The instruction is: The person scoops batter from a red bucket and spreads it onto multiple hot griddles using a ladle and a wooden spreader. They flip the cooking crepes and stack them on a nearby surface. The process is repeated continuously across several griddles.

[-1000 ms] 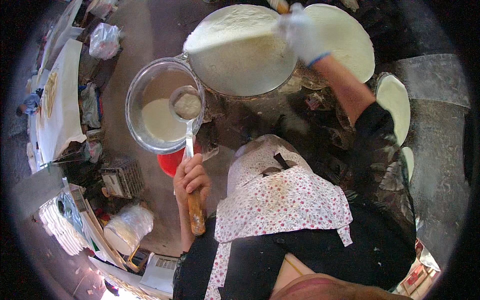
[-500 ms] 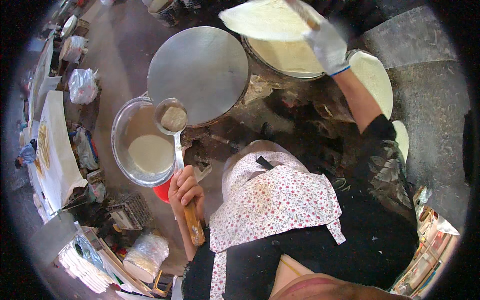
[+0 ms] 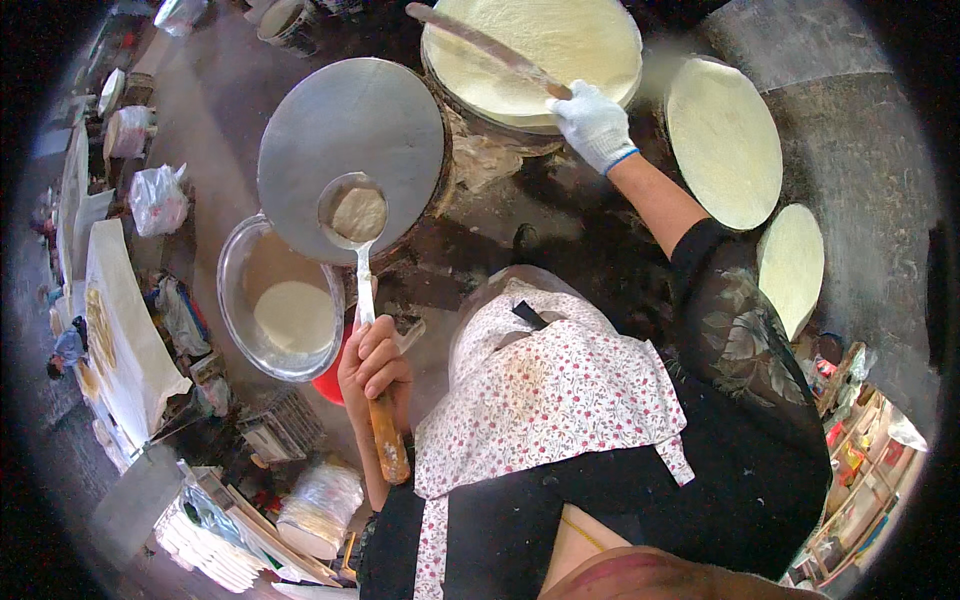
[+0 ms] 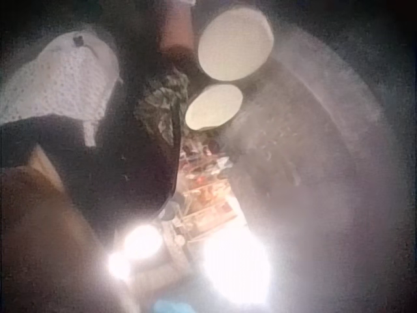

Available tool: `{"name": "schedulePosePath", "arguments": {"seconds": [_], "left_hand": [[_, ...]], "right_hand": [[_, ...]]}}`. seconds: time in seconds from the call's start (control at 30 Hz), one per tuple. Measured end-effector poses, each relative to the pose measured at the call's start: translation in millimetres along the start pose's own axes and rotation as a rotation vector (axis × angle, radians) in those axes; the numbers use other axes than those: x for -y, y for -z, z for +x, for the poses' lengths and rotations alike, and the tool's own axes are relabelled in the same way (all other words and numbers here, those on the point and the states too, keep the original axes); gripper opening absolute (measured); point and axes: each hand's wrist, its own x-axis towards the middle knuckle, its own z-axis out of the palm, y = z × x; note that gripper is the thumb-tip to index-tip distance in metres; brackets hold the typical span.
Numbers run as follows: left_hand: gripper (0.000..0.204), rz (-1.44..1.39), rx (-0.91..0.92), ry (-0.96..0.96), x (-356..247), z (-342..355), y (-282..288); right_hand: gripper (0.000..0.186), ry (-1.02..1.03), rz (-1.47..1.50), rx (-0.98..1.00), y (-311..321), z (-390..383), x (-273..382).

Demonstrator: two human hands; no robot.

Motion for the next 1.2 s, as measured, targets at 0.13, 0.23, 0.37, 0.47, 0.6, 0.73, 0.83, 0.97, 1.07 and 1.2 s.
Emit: {"name": "schedulePosePath", "arguments": {"seconds": [0.13, 0.23, 0.37, 0.47, 0.6, 0.73, 0.83, 0.97, 1.07, 1.2], "left_hand": [[0.024, -0.034, -0.015, -0.019, 1, 3, 6], [0.021, 0.008, 0.069, 0.08, -1, 4, 6], [0.023, 0.016, 0.013, 0.045, -7, 7, 1], [0.026, -0.003, 0.001, 0.034, -1, 5, 0], [0.028, -0.041, 0.013, 0.021, 17, 2, -2], [0.029, 0.011, -0.004, 0.044, 26, 2, -13], [0.03, 0.003, -0.007, 0.072, 19, 0, -21], [0.03, 0.034, 0.004, 0.104, -2, -8, -22], [0.03, 0.095, 0.001, 0.201, -32, -12, -26], [0.027, 0.192, -0.052, 0.291, -76, -24, -35]], "right_hand": [[0.054, 0.072, 0.0, -0.034, 11, -4, 11], [0.055, 0.015, -0.074, 0.077, 17, -9, 5], [0.046, -0.052, -0.119, -0.031, 15, -3, -1], [0.032, 0.089, -0.066, -0.129, 6, 5, 1], [0.012, 0.019, 0.039, -0.037, 1, 8, -1], [0.012, -0.075, 0.117, -0.059, 19, 14, -17], [0.031, -0.709, 1.173, -0.074, 45, 28, -30], [0.028, -0.345, 0.195, -0.34, 78, 26, -38], [0.014, -0.265, 0.178, -0.495, 82, 15, -18], [0.011, -0.163, -0.051, -0.345, 56, -4, 37]]}}
